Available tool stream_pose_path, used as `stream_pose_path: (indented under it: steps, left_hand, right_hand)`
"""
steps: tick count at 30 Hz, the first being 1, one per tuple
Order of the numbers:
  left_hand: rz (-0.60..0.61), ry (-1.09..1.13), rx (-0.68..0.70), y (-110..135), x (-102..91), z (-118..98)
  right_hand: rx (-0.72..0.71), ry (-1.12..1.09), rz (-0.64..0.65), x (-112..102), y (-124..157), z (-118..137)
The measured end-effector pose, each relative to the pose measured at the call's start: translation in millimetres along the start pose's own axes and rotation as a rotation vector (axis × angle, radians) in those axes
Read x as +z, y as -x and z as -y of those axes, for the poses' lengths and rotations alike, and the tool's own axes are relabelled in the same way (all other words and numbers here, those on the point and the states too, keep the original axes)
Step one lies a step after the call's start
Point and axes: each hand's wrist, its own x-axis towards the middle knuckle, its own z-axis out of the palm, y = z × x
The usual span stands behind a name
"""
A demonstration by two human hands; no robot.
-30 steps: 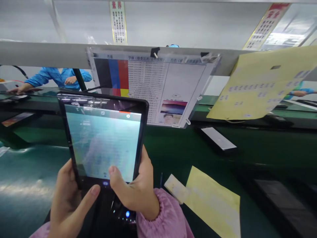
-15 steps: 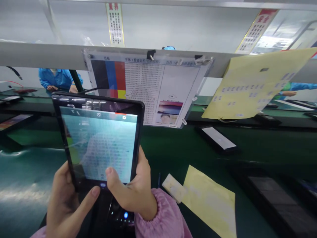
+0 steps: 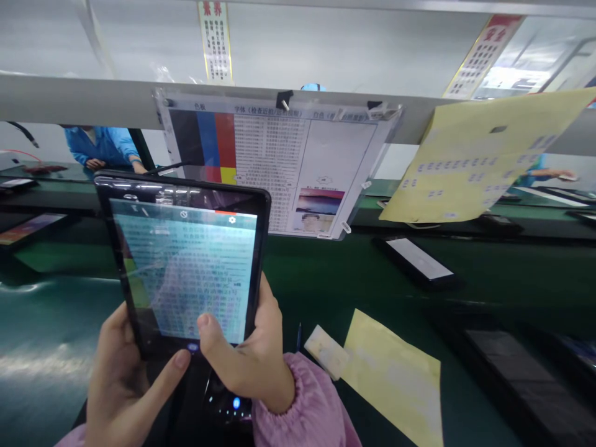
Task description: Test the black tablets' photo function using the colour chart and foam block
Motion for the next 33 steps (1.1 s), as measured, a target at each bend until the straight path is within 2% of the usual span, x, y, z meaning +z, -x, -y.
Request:
stream_pose_path:
  steps: [5,12,17,19,22,24,26,30,33]
  left_hand:
    - [0.003,-0.007,-0.024,-1.2,-1.5,3.4]
    - [0.025,0.039,0.022,-0.5,-6.5,9.4]
    - [0.091,0.022,0.062,-2.8,-14.3,18.9]
    - [0.092,0.024,0.064,-1.1,-14.1,20.0]
    - [0.068,0.073,0.033,0.9,-14.8,23.4]
    - [0.051,0.138,-0.010,-2.8,-20.3,29.3]
    - [0.022,0.185,-0.125,-12.0,-30.4,36.4]
    - [-0.091,0.153,-0.347,-33.7,-55.8,49.0]
    - [-0.194,0.103,-0.453,-37.0,-79.8,64.1]
  right_hand:
    - [-0.050,-0.014,0.020,-1.0,-0.6,-4.7]
    - [-0.077,0.038,0.012,-1.3,-1.0,-7.5]
    - [-0.086,0.036,0.006,-1.1,-0.4,-8.0]
    - [-0.073,0.019,0.014,-0.9,0.8,-6.5]
    - [0.030,0.032,-0.035,0.1,3.2,-2.8]
    - [0.123,0.092,-0.095,1.6,4.4,-1.9]
    - [0.203,0.121,-0.087,3.9,5.4,-4.6]
    - [0.350,0.126,0.068,4.3,14.3,-24.3]
    - [0.389,0.257,0.213,-8.4,30.5,-45.8]
